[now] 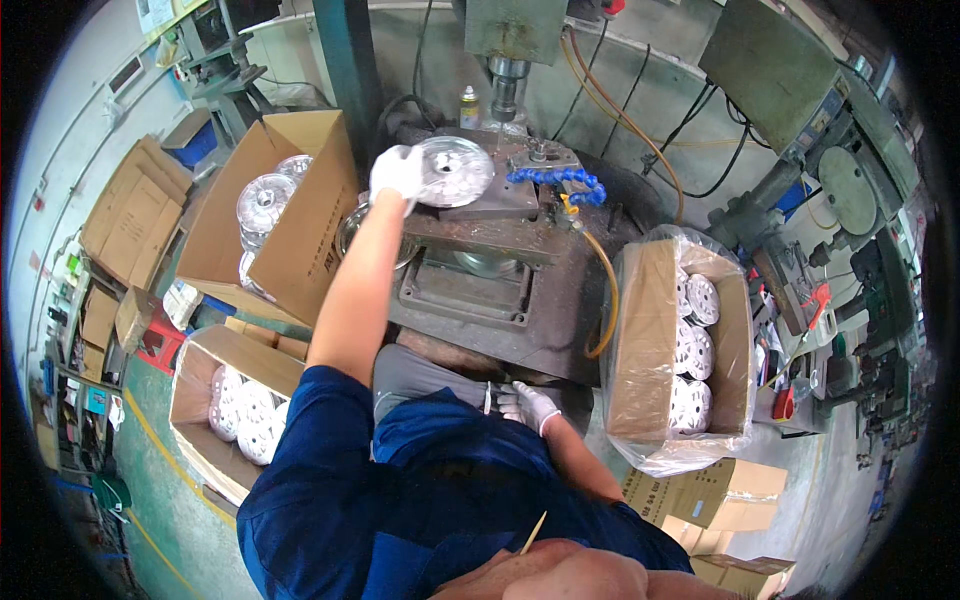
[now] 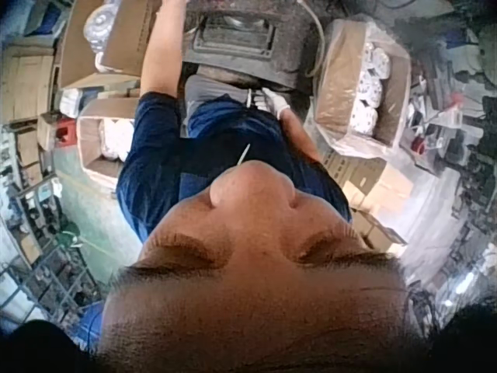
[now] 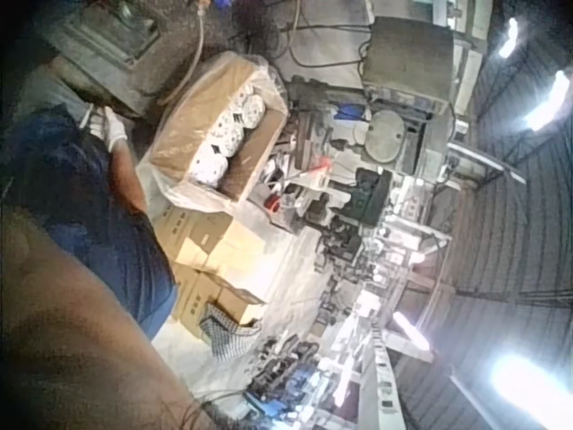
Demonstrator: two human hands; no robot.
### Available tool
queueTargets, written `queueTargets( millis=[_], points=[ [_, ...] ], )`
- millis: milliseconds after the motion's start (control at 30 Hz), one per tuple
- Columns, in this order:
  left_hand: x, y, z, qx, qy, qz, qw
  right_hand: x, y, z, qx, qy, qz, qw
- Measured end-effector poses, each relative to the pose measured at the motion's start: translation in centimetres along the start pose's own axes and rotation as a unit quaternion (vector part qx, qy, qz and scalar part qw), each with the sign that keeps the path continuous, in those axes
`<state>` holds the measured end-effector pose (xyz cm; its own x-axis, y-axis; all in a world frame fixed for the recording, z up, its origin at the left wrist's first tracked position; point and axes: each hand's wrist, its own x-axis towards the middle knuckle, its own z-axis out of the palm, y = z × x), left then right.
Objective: The recorder is taking metal parts from a box, placing them on a machine for inspection or processing, and then moving them to a finished goods box.
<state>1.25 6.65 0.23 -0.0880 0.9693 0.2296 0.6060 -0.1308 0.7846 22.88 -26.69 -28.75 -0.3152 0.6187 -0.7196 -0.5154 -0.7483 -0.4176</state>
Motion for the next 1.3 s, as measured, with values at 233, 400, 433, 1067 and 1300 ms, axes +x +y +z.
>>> queueTargets(
  millis=[233,400,433,1067,1300],
  points=[
    [-11.4,-3.0,-7.6,-0.6,-0.165,-0.013,0.783,-3.1,0.2,1.4,-0.143,0.08,-0.124,0.979],
    [-20.1,-14.1,-5.3,-0.08,-0.272,0.149,0.947,-9.9,-4.7,8.8,-0.41,0.029,-0.275,0.869],
    [-22.0,-11.4,-4.8,-0.323,-0.358,0.022,0.876,-11.0,-5.6,10.6,-0.431,0.03,-0.312,0.846],
    [-22.3,-9.5,0.7,-0.36,-0.513,-0.352,0.696,-29.3,-16.5,-12.7,0.06,0.449,-0.416,0.788],
    [-20.7,-9.9,-0.9,-0.388,-0.426,-0.338,0.744,-24.3,-17.9,-24.0,0.213,0.522,-0.249,0.788]
  ],
)
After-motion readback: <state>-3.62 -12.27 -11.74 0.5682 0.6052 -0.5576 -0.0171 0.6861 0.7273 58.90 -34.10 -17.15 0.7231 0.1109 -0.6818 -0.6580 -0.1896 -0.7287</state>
